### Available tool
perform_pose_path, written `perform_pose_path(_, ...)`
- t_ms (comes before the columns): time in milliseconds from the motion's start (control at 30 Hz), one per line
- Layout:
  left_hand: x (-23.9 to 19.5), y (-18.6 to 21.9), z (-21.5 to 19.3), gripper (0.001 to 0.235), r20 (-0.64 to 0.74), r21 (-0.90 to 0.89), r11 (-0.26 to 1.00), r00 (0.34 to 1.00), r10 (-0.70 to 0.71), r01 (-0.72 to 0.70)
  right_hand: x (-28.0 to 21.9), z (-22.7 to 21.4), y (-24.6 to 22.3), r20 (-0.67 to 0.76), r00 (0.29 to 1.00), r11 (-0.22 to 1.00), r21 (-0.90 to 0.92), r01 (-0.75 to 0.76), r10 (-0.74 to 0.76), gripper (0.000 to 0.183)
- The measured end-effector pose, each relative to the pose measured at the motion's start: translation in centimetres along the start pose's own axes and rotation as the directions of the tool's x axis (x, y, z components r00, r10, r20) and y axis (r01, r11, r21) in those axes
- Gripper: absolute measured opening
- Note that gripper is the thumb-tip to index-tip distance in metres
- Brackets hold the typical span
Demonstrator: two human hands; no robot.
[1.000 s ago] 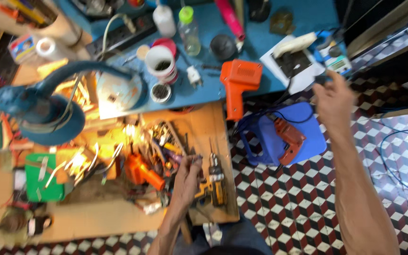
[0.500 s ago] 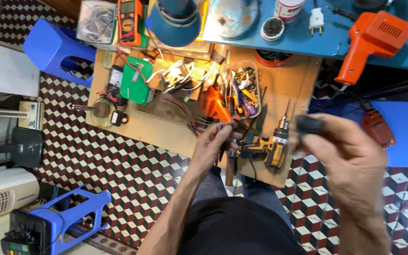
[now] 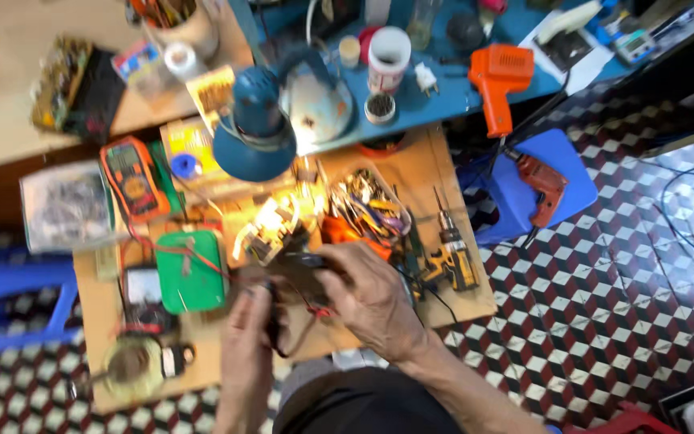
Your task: The person works at a cluttered workbench, handling a small motor assembly and testing it with a multimeter. They use a heat gun to apply heat to a wire connection and continue adjusting the motor and wires throughout the clip.
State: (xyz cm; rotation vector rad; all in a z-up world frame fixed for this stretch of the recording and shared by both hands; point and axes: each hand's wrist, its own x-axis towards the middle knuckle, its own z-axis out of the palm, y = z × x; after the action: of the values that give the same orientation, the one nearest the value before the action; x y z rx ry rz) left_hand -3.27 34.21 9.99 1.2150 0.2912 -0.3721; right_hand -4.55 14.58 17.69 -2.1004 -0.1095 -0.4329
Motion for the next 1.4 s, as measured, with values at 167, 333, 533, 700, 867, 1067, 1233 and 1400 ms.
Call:
perform_pose_path(167, 1.9, 0.6, 0.1, 0.035, 0.208, 0.08, 0.993, 0.973, -0.104, 0.089, -1.4, 4.6, 0.6, -0.023, 0.867, 0.862, 0.128, -0.491, 0.498, 0.03)
perform_pose_path(333, 2.4, 0.2, 2.1, 0.042, 0.115, -0.088, 0.965, 0.965, -0.237, 0.248, -2.2, 7.1, 1.6, 0.001, 0.789, 0.68, 0.506, -0.531, 0.615, 0.03)
perform_pose_path(533, 3.3, 0.1, 0.8, 0.044, 0.124, 0.027, 0.973, 0.965, -0.23, 0.229, -3.3, 8.2, 1.4, 0.064, 0.737, 0.641, 0.447, -0.624, 0.673, 0.041)
perform_pose_path(700, 3.5, -0.1, 0.1, 0.046, 0.153, 0.162, 0.979, 0.976, -0.152, 0.127, -2.5, 9.3, 1.5, 0.053, 0.692, 0.603, 0.446, -0.661, 0.72, 0.041)
perform_pose_path(867, 4.2, -1.0, -0.4, 0.05, 0.218, 0.227, 0.972, 0.97, -0.109, 0.058, -2.3, 9.8, 2.4, 0.079, 0.618, 0.479, 0.559, -0.677, 0.782, 0.039)
perform_pose_path(1067, 5.0, -2.6, -1.5, 0.051, 0.35, 0.136, 0.989, 0.932, -0.099, 0.054, -3.1, 10.8, 2.4, -0.153, 0.747, 0.761, 0.188, -0.621, 0.647, 0.032)
perform_pose_path(1233, 5.4, -3.4, -2.7, 0.046, 0.359, 0.161, 0.987, 0.933, -0.033, -0.027, -3.0, 12.0, 2.7, -0.203, 0.909, 0.854, -0.316, -0.413, 0.365, 0.026)
perform_pose_path(1400, 4.6, -3.7, -4.6, 0.033, 0.28, 0.297, 0.953, 0.96, -0.022, -0.065, -3.1, 12.0, 2.1, 0.084, 0.948, 0.848, -0.477, -0.231, 0.306, 0.031)
